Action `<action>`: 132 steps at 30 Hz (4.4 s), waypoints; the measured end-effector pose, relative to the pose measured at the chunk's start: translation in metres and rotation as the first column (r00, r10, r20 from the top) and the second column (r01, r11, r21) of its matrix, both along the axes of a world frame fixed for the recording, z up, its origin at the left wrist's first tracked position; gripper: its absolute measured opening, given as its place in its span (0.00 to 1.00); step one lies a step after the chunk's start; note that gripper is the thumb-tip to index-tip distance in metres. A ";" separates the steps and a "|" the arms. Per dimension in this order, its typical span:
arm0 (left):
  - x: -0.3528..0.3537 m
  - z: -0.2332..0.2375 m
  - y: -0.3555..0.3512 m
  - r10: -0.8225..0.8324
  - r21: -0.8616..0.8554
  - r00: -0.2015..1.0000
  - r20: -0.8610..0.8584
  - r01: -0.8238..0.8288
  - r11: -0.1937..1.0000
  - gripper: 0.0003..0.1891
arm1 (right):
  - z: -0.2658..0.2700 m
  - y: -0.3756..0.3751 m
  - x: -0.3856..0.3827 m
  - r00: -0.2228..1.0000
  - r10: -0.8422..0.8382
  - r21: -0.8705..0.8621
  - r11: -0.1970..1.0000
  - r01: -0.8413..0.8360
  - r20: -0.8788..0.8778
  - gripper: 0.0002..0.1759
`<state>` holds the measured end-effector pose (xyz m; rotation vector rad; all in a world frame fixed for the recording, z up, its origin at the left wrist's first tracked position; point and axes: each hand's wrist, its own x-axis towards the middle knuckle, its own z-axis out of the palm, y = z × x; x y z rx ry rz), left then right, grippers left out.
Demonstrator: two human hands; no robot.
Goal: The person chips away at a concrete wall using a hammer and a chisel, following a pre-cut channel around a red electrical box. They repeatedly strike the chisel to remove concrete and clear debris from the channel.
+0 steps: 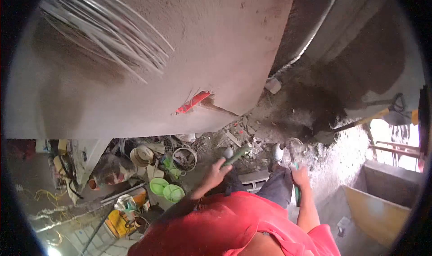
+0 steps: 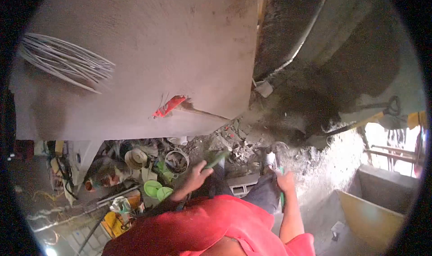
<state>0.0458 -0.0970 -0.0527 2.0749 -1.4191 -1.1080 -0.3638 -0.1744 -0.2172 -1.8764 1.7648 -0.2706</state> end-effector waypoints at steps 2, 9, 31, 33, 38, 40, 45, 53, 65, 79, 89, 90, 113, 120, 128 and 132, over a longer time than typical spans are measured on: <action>0.023 0.015 -0.008 -0.045 -0.095 0.990 0.133 0.058 0.994 0.16 | 0.037 0.017 0.010 0.994 0.030 -0.410 0.909 -0.070 -0.103 0.16; 0.039 0.043 -0.001 0.120 -0.287 0.942 0.314 -0.026 0.958 0.16 | 0.152 0.015 0.058 0.719 -0.313 0.273 0.946 0.176 0.621 0.21; 0.078 0.046 -0.022 0.285 -0.401 0.944 0.166 -0.200 0.894 0.21 | 0.147 0.007 0.216 0.742 0.301 -0.153 0.953 -0.262 0.599 0.23; 0.086 0.029 -0.017 0.164 -0.564 0.863 0.478 0.159 0.810 0.22 | 0.128 -0.013 0.253 0.802 0.395 -0.239 0.917 -0.319 0.447 0.24; 0.077 0.039 -0.015 0.325 -0.329 0.946 0.011 -0.304 0.894 0.23 | 0.171 -0.021 0.264 0.750 0.347 -0.174 0.937 -0.304 0.562 0.27; 0.075 0.029 -0.017 0.315 -0.373 0.948 0.043 -0.277 0.885 0.24 | 0.166 -0.015 0.244 0.740 0.421 -0.297 0.905 -0.305 0.524 0.28; 0.069 0.034 -0.020 0.341 -0.368 0.940 0.024 -0.309 0.877 0.24 | 0.141 -0.033 0.261 0.681 0.475 -0.353 0.878 -0.323 0.558 0.28; 0.085 0.020 -0.019 0.289 -0.404 0.957 -0.017 -0.271 0.874 0.23 | 0.175 -0.011 0.251 0.618 0.548 -0.493 0.824 -0.280 0.564 0.29; 0.051 0.001 -0.027 0.202 -0.383 0.932 0.302 -0.075 0.921 0.17 | 0.172 -0.014 0.219 0.804 0.374 -0.234 0.926 -0.296 0.462 0.16; 0.067 0.023 -0.031 0.255 -0.479 0.820 0.513 0.027 0.877 0.16 | 0.174 -0.018 0.187 0.719 0.547 -0.533 0.796 -0.287 0.429 0.15; 0.063 0.037 -0.032 0.310 -0.337 0.877 0.368 -0.185 0.923 0.18 | 0.128 -0.043 0.260 0.817 0.354 -0.247 0.932 -0.266 0.455 0.19; 0.062 0.038 -0.032 0.318 -0.371 0.880 0.352 -0.181 0.911 0.18 | 0.132 -0.050 0.269 0.864 0.334 -0.197 0.940 -0.278 0.376 0.21; 0.076 0.022 -0.038 0.334 -0.401 0.914 0.232 -0.223 0.889 0.28 | 0.184 -0.062 0.276 0.806 0.369 -0.275 0.924 -0.265 0.462 0.22; 0.091 0.008 -0.041 0.175 -0.421 0.967 0.183 -0.084 0.903 0.26 | 0.231 -0.050 0.259 0.685 0.428 -0.431 0.884 -0.182 0.589 0.23; 0.088 0.014 -0.037 0.319 -0.177 0.945 0.067 -0.304 0.936 0.24 | 0.198 -0.076 0.268 0.910 0.262 -0.190 0.959 -0.209 0.321 0.31; 0.072 0.013 -0.035 -0.247 -0.135 0.744 0.620 0.412 0.901 0.23 | 0.193 -0.056 0.244 0.874 0.126 -0.112 0.990 -0.083 0.470 0.30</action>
